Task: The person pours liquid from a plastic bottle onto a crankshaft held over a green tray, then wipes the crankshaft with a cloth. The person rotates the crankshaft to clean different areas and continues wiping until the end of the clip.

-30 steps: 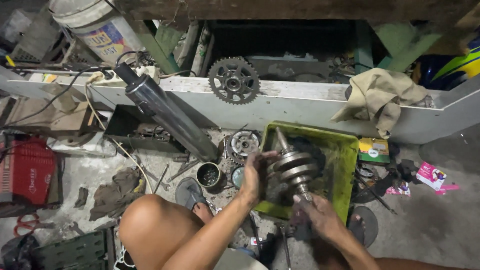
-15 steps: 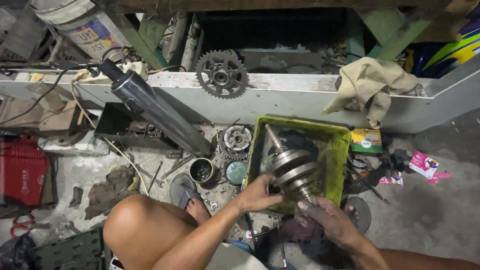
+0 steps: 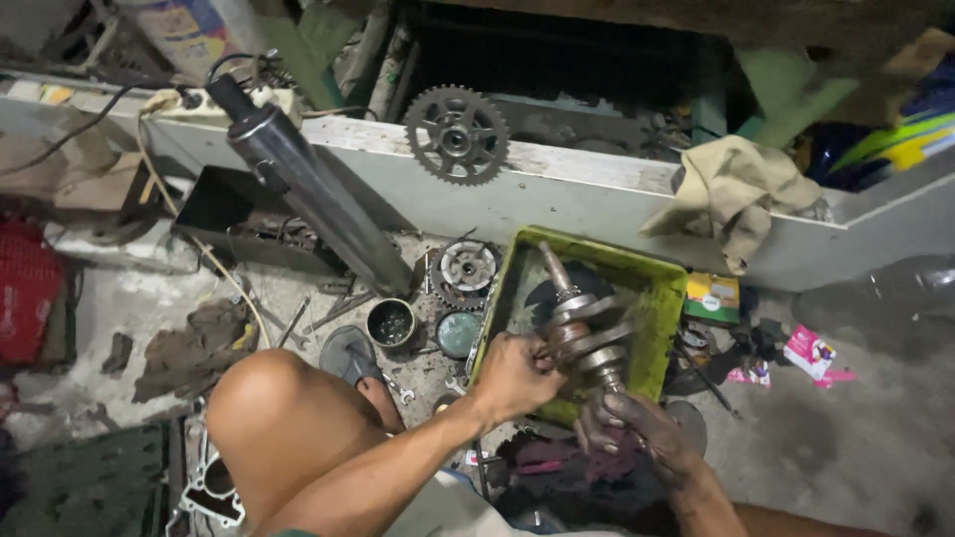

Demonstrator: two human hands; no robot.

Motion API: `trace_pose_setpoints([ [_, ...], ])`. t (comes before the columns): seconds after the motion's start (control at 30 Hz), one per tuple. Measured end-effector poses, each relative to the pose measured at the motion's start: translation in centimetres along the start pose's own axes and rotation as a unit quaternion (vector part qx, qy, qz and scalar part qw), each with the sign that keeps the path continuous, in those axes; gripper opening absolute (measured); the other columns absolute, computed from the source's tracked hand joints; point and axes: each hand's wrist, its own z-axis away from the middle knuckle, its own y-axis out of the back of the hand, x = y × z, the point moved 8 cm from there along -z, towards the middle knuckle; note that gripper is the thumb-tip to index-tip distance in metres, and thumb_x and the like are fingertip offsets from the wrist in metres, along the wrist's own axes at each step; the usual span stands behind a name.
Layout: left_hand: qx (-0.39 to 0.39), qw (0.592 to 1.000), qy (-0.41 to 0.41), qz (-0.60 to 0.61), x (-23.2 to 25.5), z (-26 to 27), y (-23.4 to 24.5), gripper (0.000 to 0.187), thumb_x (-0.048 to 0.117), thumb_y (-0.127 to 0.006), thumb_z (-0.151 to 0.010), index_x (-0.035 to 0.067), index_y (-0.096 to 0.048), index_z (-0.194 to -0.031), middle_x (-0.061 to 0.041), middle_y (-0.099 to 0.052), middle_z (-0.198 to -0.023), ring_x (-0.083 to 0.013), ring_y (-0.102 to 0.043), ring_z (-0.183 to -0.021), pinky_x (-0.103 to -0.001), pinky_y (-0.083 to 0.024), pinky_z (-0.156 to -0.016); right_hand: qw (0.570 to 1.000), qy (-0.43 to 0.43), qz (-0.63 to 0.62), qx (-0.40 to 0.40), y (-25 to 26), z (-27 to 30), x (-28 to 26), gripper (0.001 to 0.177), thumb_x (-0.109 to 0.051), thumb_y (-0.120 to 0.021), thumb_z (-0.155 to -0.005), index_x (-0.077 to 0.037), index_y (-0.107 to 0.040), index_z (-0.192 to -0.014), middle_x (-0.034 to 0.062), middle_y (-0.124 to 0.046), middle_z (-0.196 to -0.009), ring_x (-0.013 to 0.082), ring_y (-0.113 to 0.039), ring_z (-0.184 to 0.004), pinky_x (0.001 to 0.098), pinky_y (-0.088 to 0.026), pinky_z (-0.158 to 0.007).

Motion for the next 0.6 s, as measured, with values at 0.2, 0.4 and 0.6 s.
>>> trace_pose_setpoints([
  [0.2,-0.009,0.997,-0.015,-0.075,1.4,0.2,0.9,0.010,0.008,-0.065,-0.089,0.005,-0.071,-0.082,-0.004,-0.067,-0.057,-0.0131,-0.062,-0.040,-0.022,-0.055,-0.038,0.997,-0.059,-0.009,0.053,2.7,0.3,1.9,0.039,-0.036,-0.057,-0.098,-0.009,-0.041,-0.074,0.0089,-0.042,-0.060,0.0326,-0.053,-0.063,0.0425,-0.046,-0.059],
  [0.4,0.009,0.978,0.010,-0.207,-2.1,0.0,0.5,0.026,0.009,-0.063,-0.085,0.010,-0.057,-0.060,0.001,-0.049,-0.042,-0.0113,-0.049,-0.033,-0.022,-0.038,-0.030,0.995,-0.061,-0.010,0.081,4.0,0.0,4.2,0.032,-0.028,-0.055,-0.098,-0.009,-0.045,-0.074,0.0078,-0.042,-0.059,0.0241,-0.044,-0.054,0.0389,-0.038,-0.060],
  [0.6,-0.029,0.984,0.096,-0.145,-1.7,1.3,0.9,0.008,0.007,-0.064,-0.086,0.000,-0.067,-0.088,-0.009,-0.068,-0.062,-0.0193,-0.064,-0.043,-0.025,-0.055,-0.039,0.979,-0.187,-0.050,0.055,6.0,0.1,8.0,0.033,-0.029,-0.059,-0.096,-0.011,-0.044,-0.073,0.0061,-0.042,-0.059,0.0214,-0.041,-0.054,0.0386,-0.033,-0.058],
])
